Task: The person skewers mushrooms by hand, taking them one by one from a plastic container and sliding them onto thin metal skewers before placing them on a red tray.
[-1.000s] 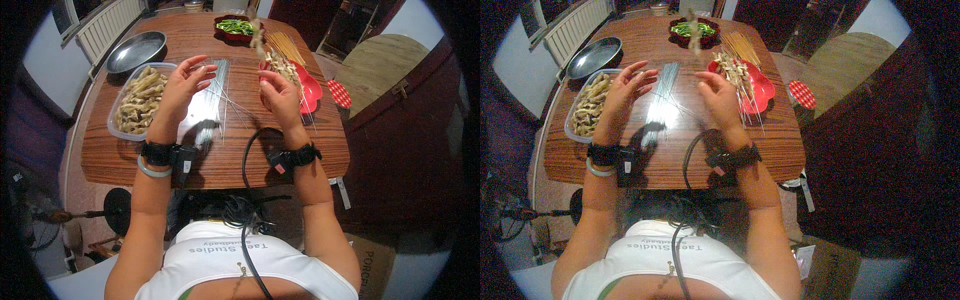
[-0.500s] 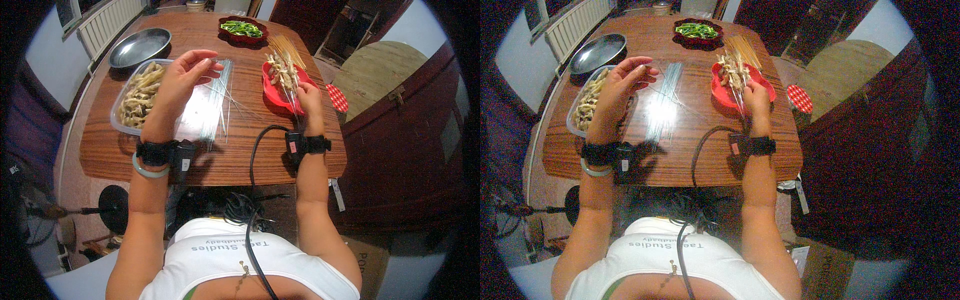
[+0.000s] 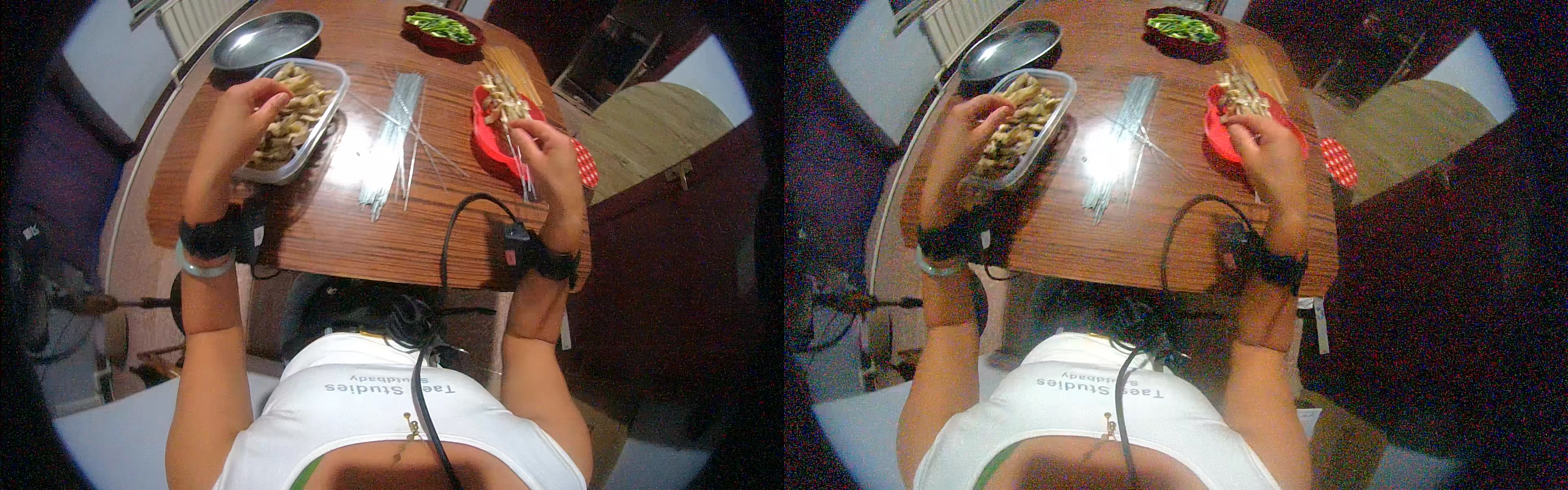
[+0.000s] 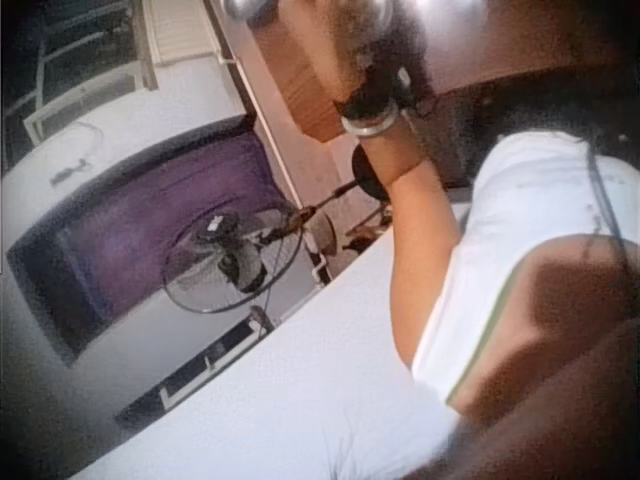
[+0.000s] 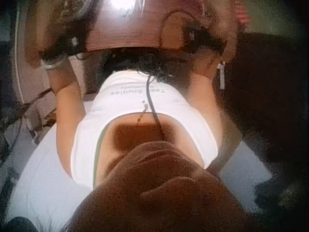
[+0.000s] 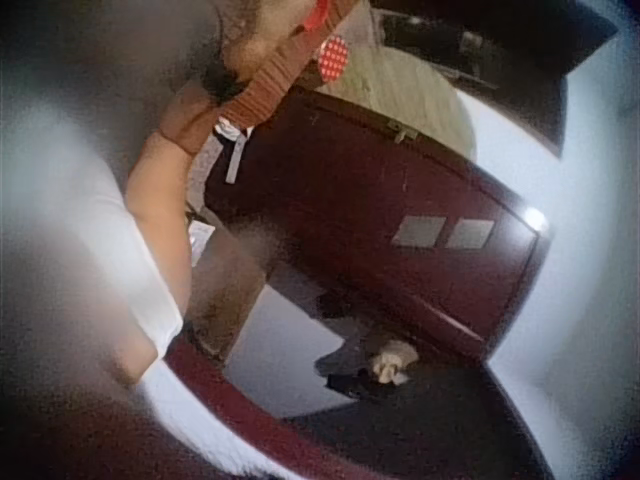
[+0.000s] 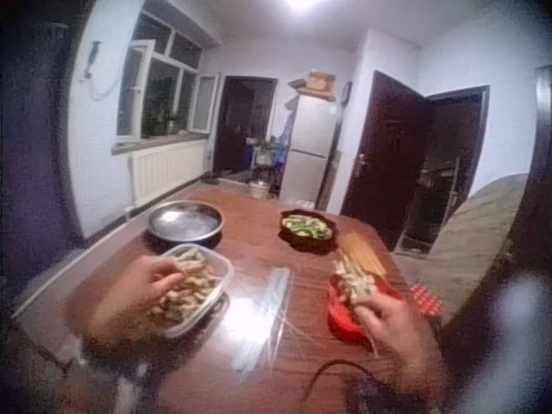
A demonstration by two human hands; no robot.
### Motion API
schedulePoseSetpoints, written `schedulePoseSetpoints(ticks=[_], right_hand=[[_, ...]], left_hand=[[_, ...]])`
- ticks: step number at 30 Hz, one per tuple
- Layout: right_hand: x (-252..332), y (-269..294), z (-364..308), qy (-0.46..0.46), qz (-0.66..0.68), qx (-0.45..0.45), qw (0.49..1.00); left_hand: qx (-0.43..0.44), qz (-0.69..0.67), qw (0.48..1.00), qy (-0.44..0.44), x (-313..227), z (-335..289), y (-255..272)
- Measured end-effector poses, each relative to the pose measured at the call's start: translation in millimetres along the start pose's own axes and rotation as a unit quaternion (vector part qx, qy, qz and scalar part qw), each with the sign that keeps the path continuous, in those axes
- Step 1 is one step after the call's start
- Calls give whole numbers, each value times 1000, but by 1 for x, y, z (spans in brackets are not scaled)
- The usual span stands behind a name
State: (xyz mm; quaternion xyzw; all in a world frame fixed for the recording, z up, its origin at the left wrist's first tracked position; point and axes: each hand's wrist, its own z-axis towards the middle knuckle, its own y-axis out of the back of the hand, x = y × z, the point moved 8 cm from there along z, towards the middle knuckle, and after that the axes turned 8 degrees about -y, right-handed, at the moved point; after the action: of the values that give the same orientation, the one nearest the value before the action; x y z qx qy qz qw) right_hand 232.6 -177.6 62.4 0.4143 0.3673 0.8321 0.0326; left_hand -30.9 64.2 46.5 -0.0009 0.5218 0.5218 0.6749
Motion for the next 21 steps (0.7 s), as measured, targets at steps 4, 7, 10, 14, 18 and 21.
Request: schedulePoseSetpoints(ticks=[4,7,10,14,18,21], right_hand=[[35,-75,-16,123,-37,213,968],[27,-122,-13,143,-176,261,938],[13,-144,2,97,-254,219,937],[9,-158,10,73,-266,243,930],[2,-165,7,64,-197,283,937],[3,-152,1,15,-148,270,951]], left_hand=[[22,109,994,14,25,-9,5],[26,102,994,7,41,-16,6],[-6,87,996,14,51,-16,11],[-61,161,984,-48,35,-11,24],[-95,205,974,-26,35,-13,37],[-84,238,967,-19,40,-14,46]])
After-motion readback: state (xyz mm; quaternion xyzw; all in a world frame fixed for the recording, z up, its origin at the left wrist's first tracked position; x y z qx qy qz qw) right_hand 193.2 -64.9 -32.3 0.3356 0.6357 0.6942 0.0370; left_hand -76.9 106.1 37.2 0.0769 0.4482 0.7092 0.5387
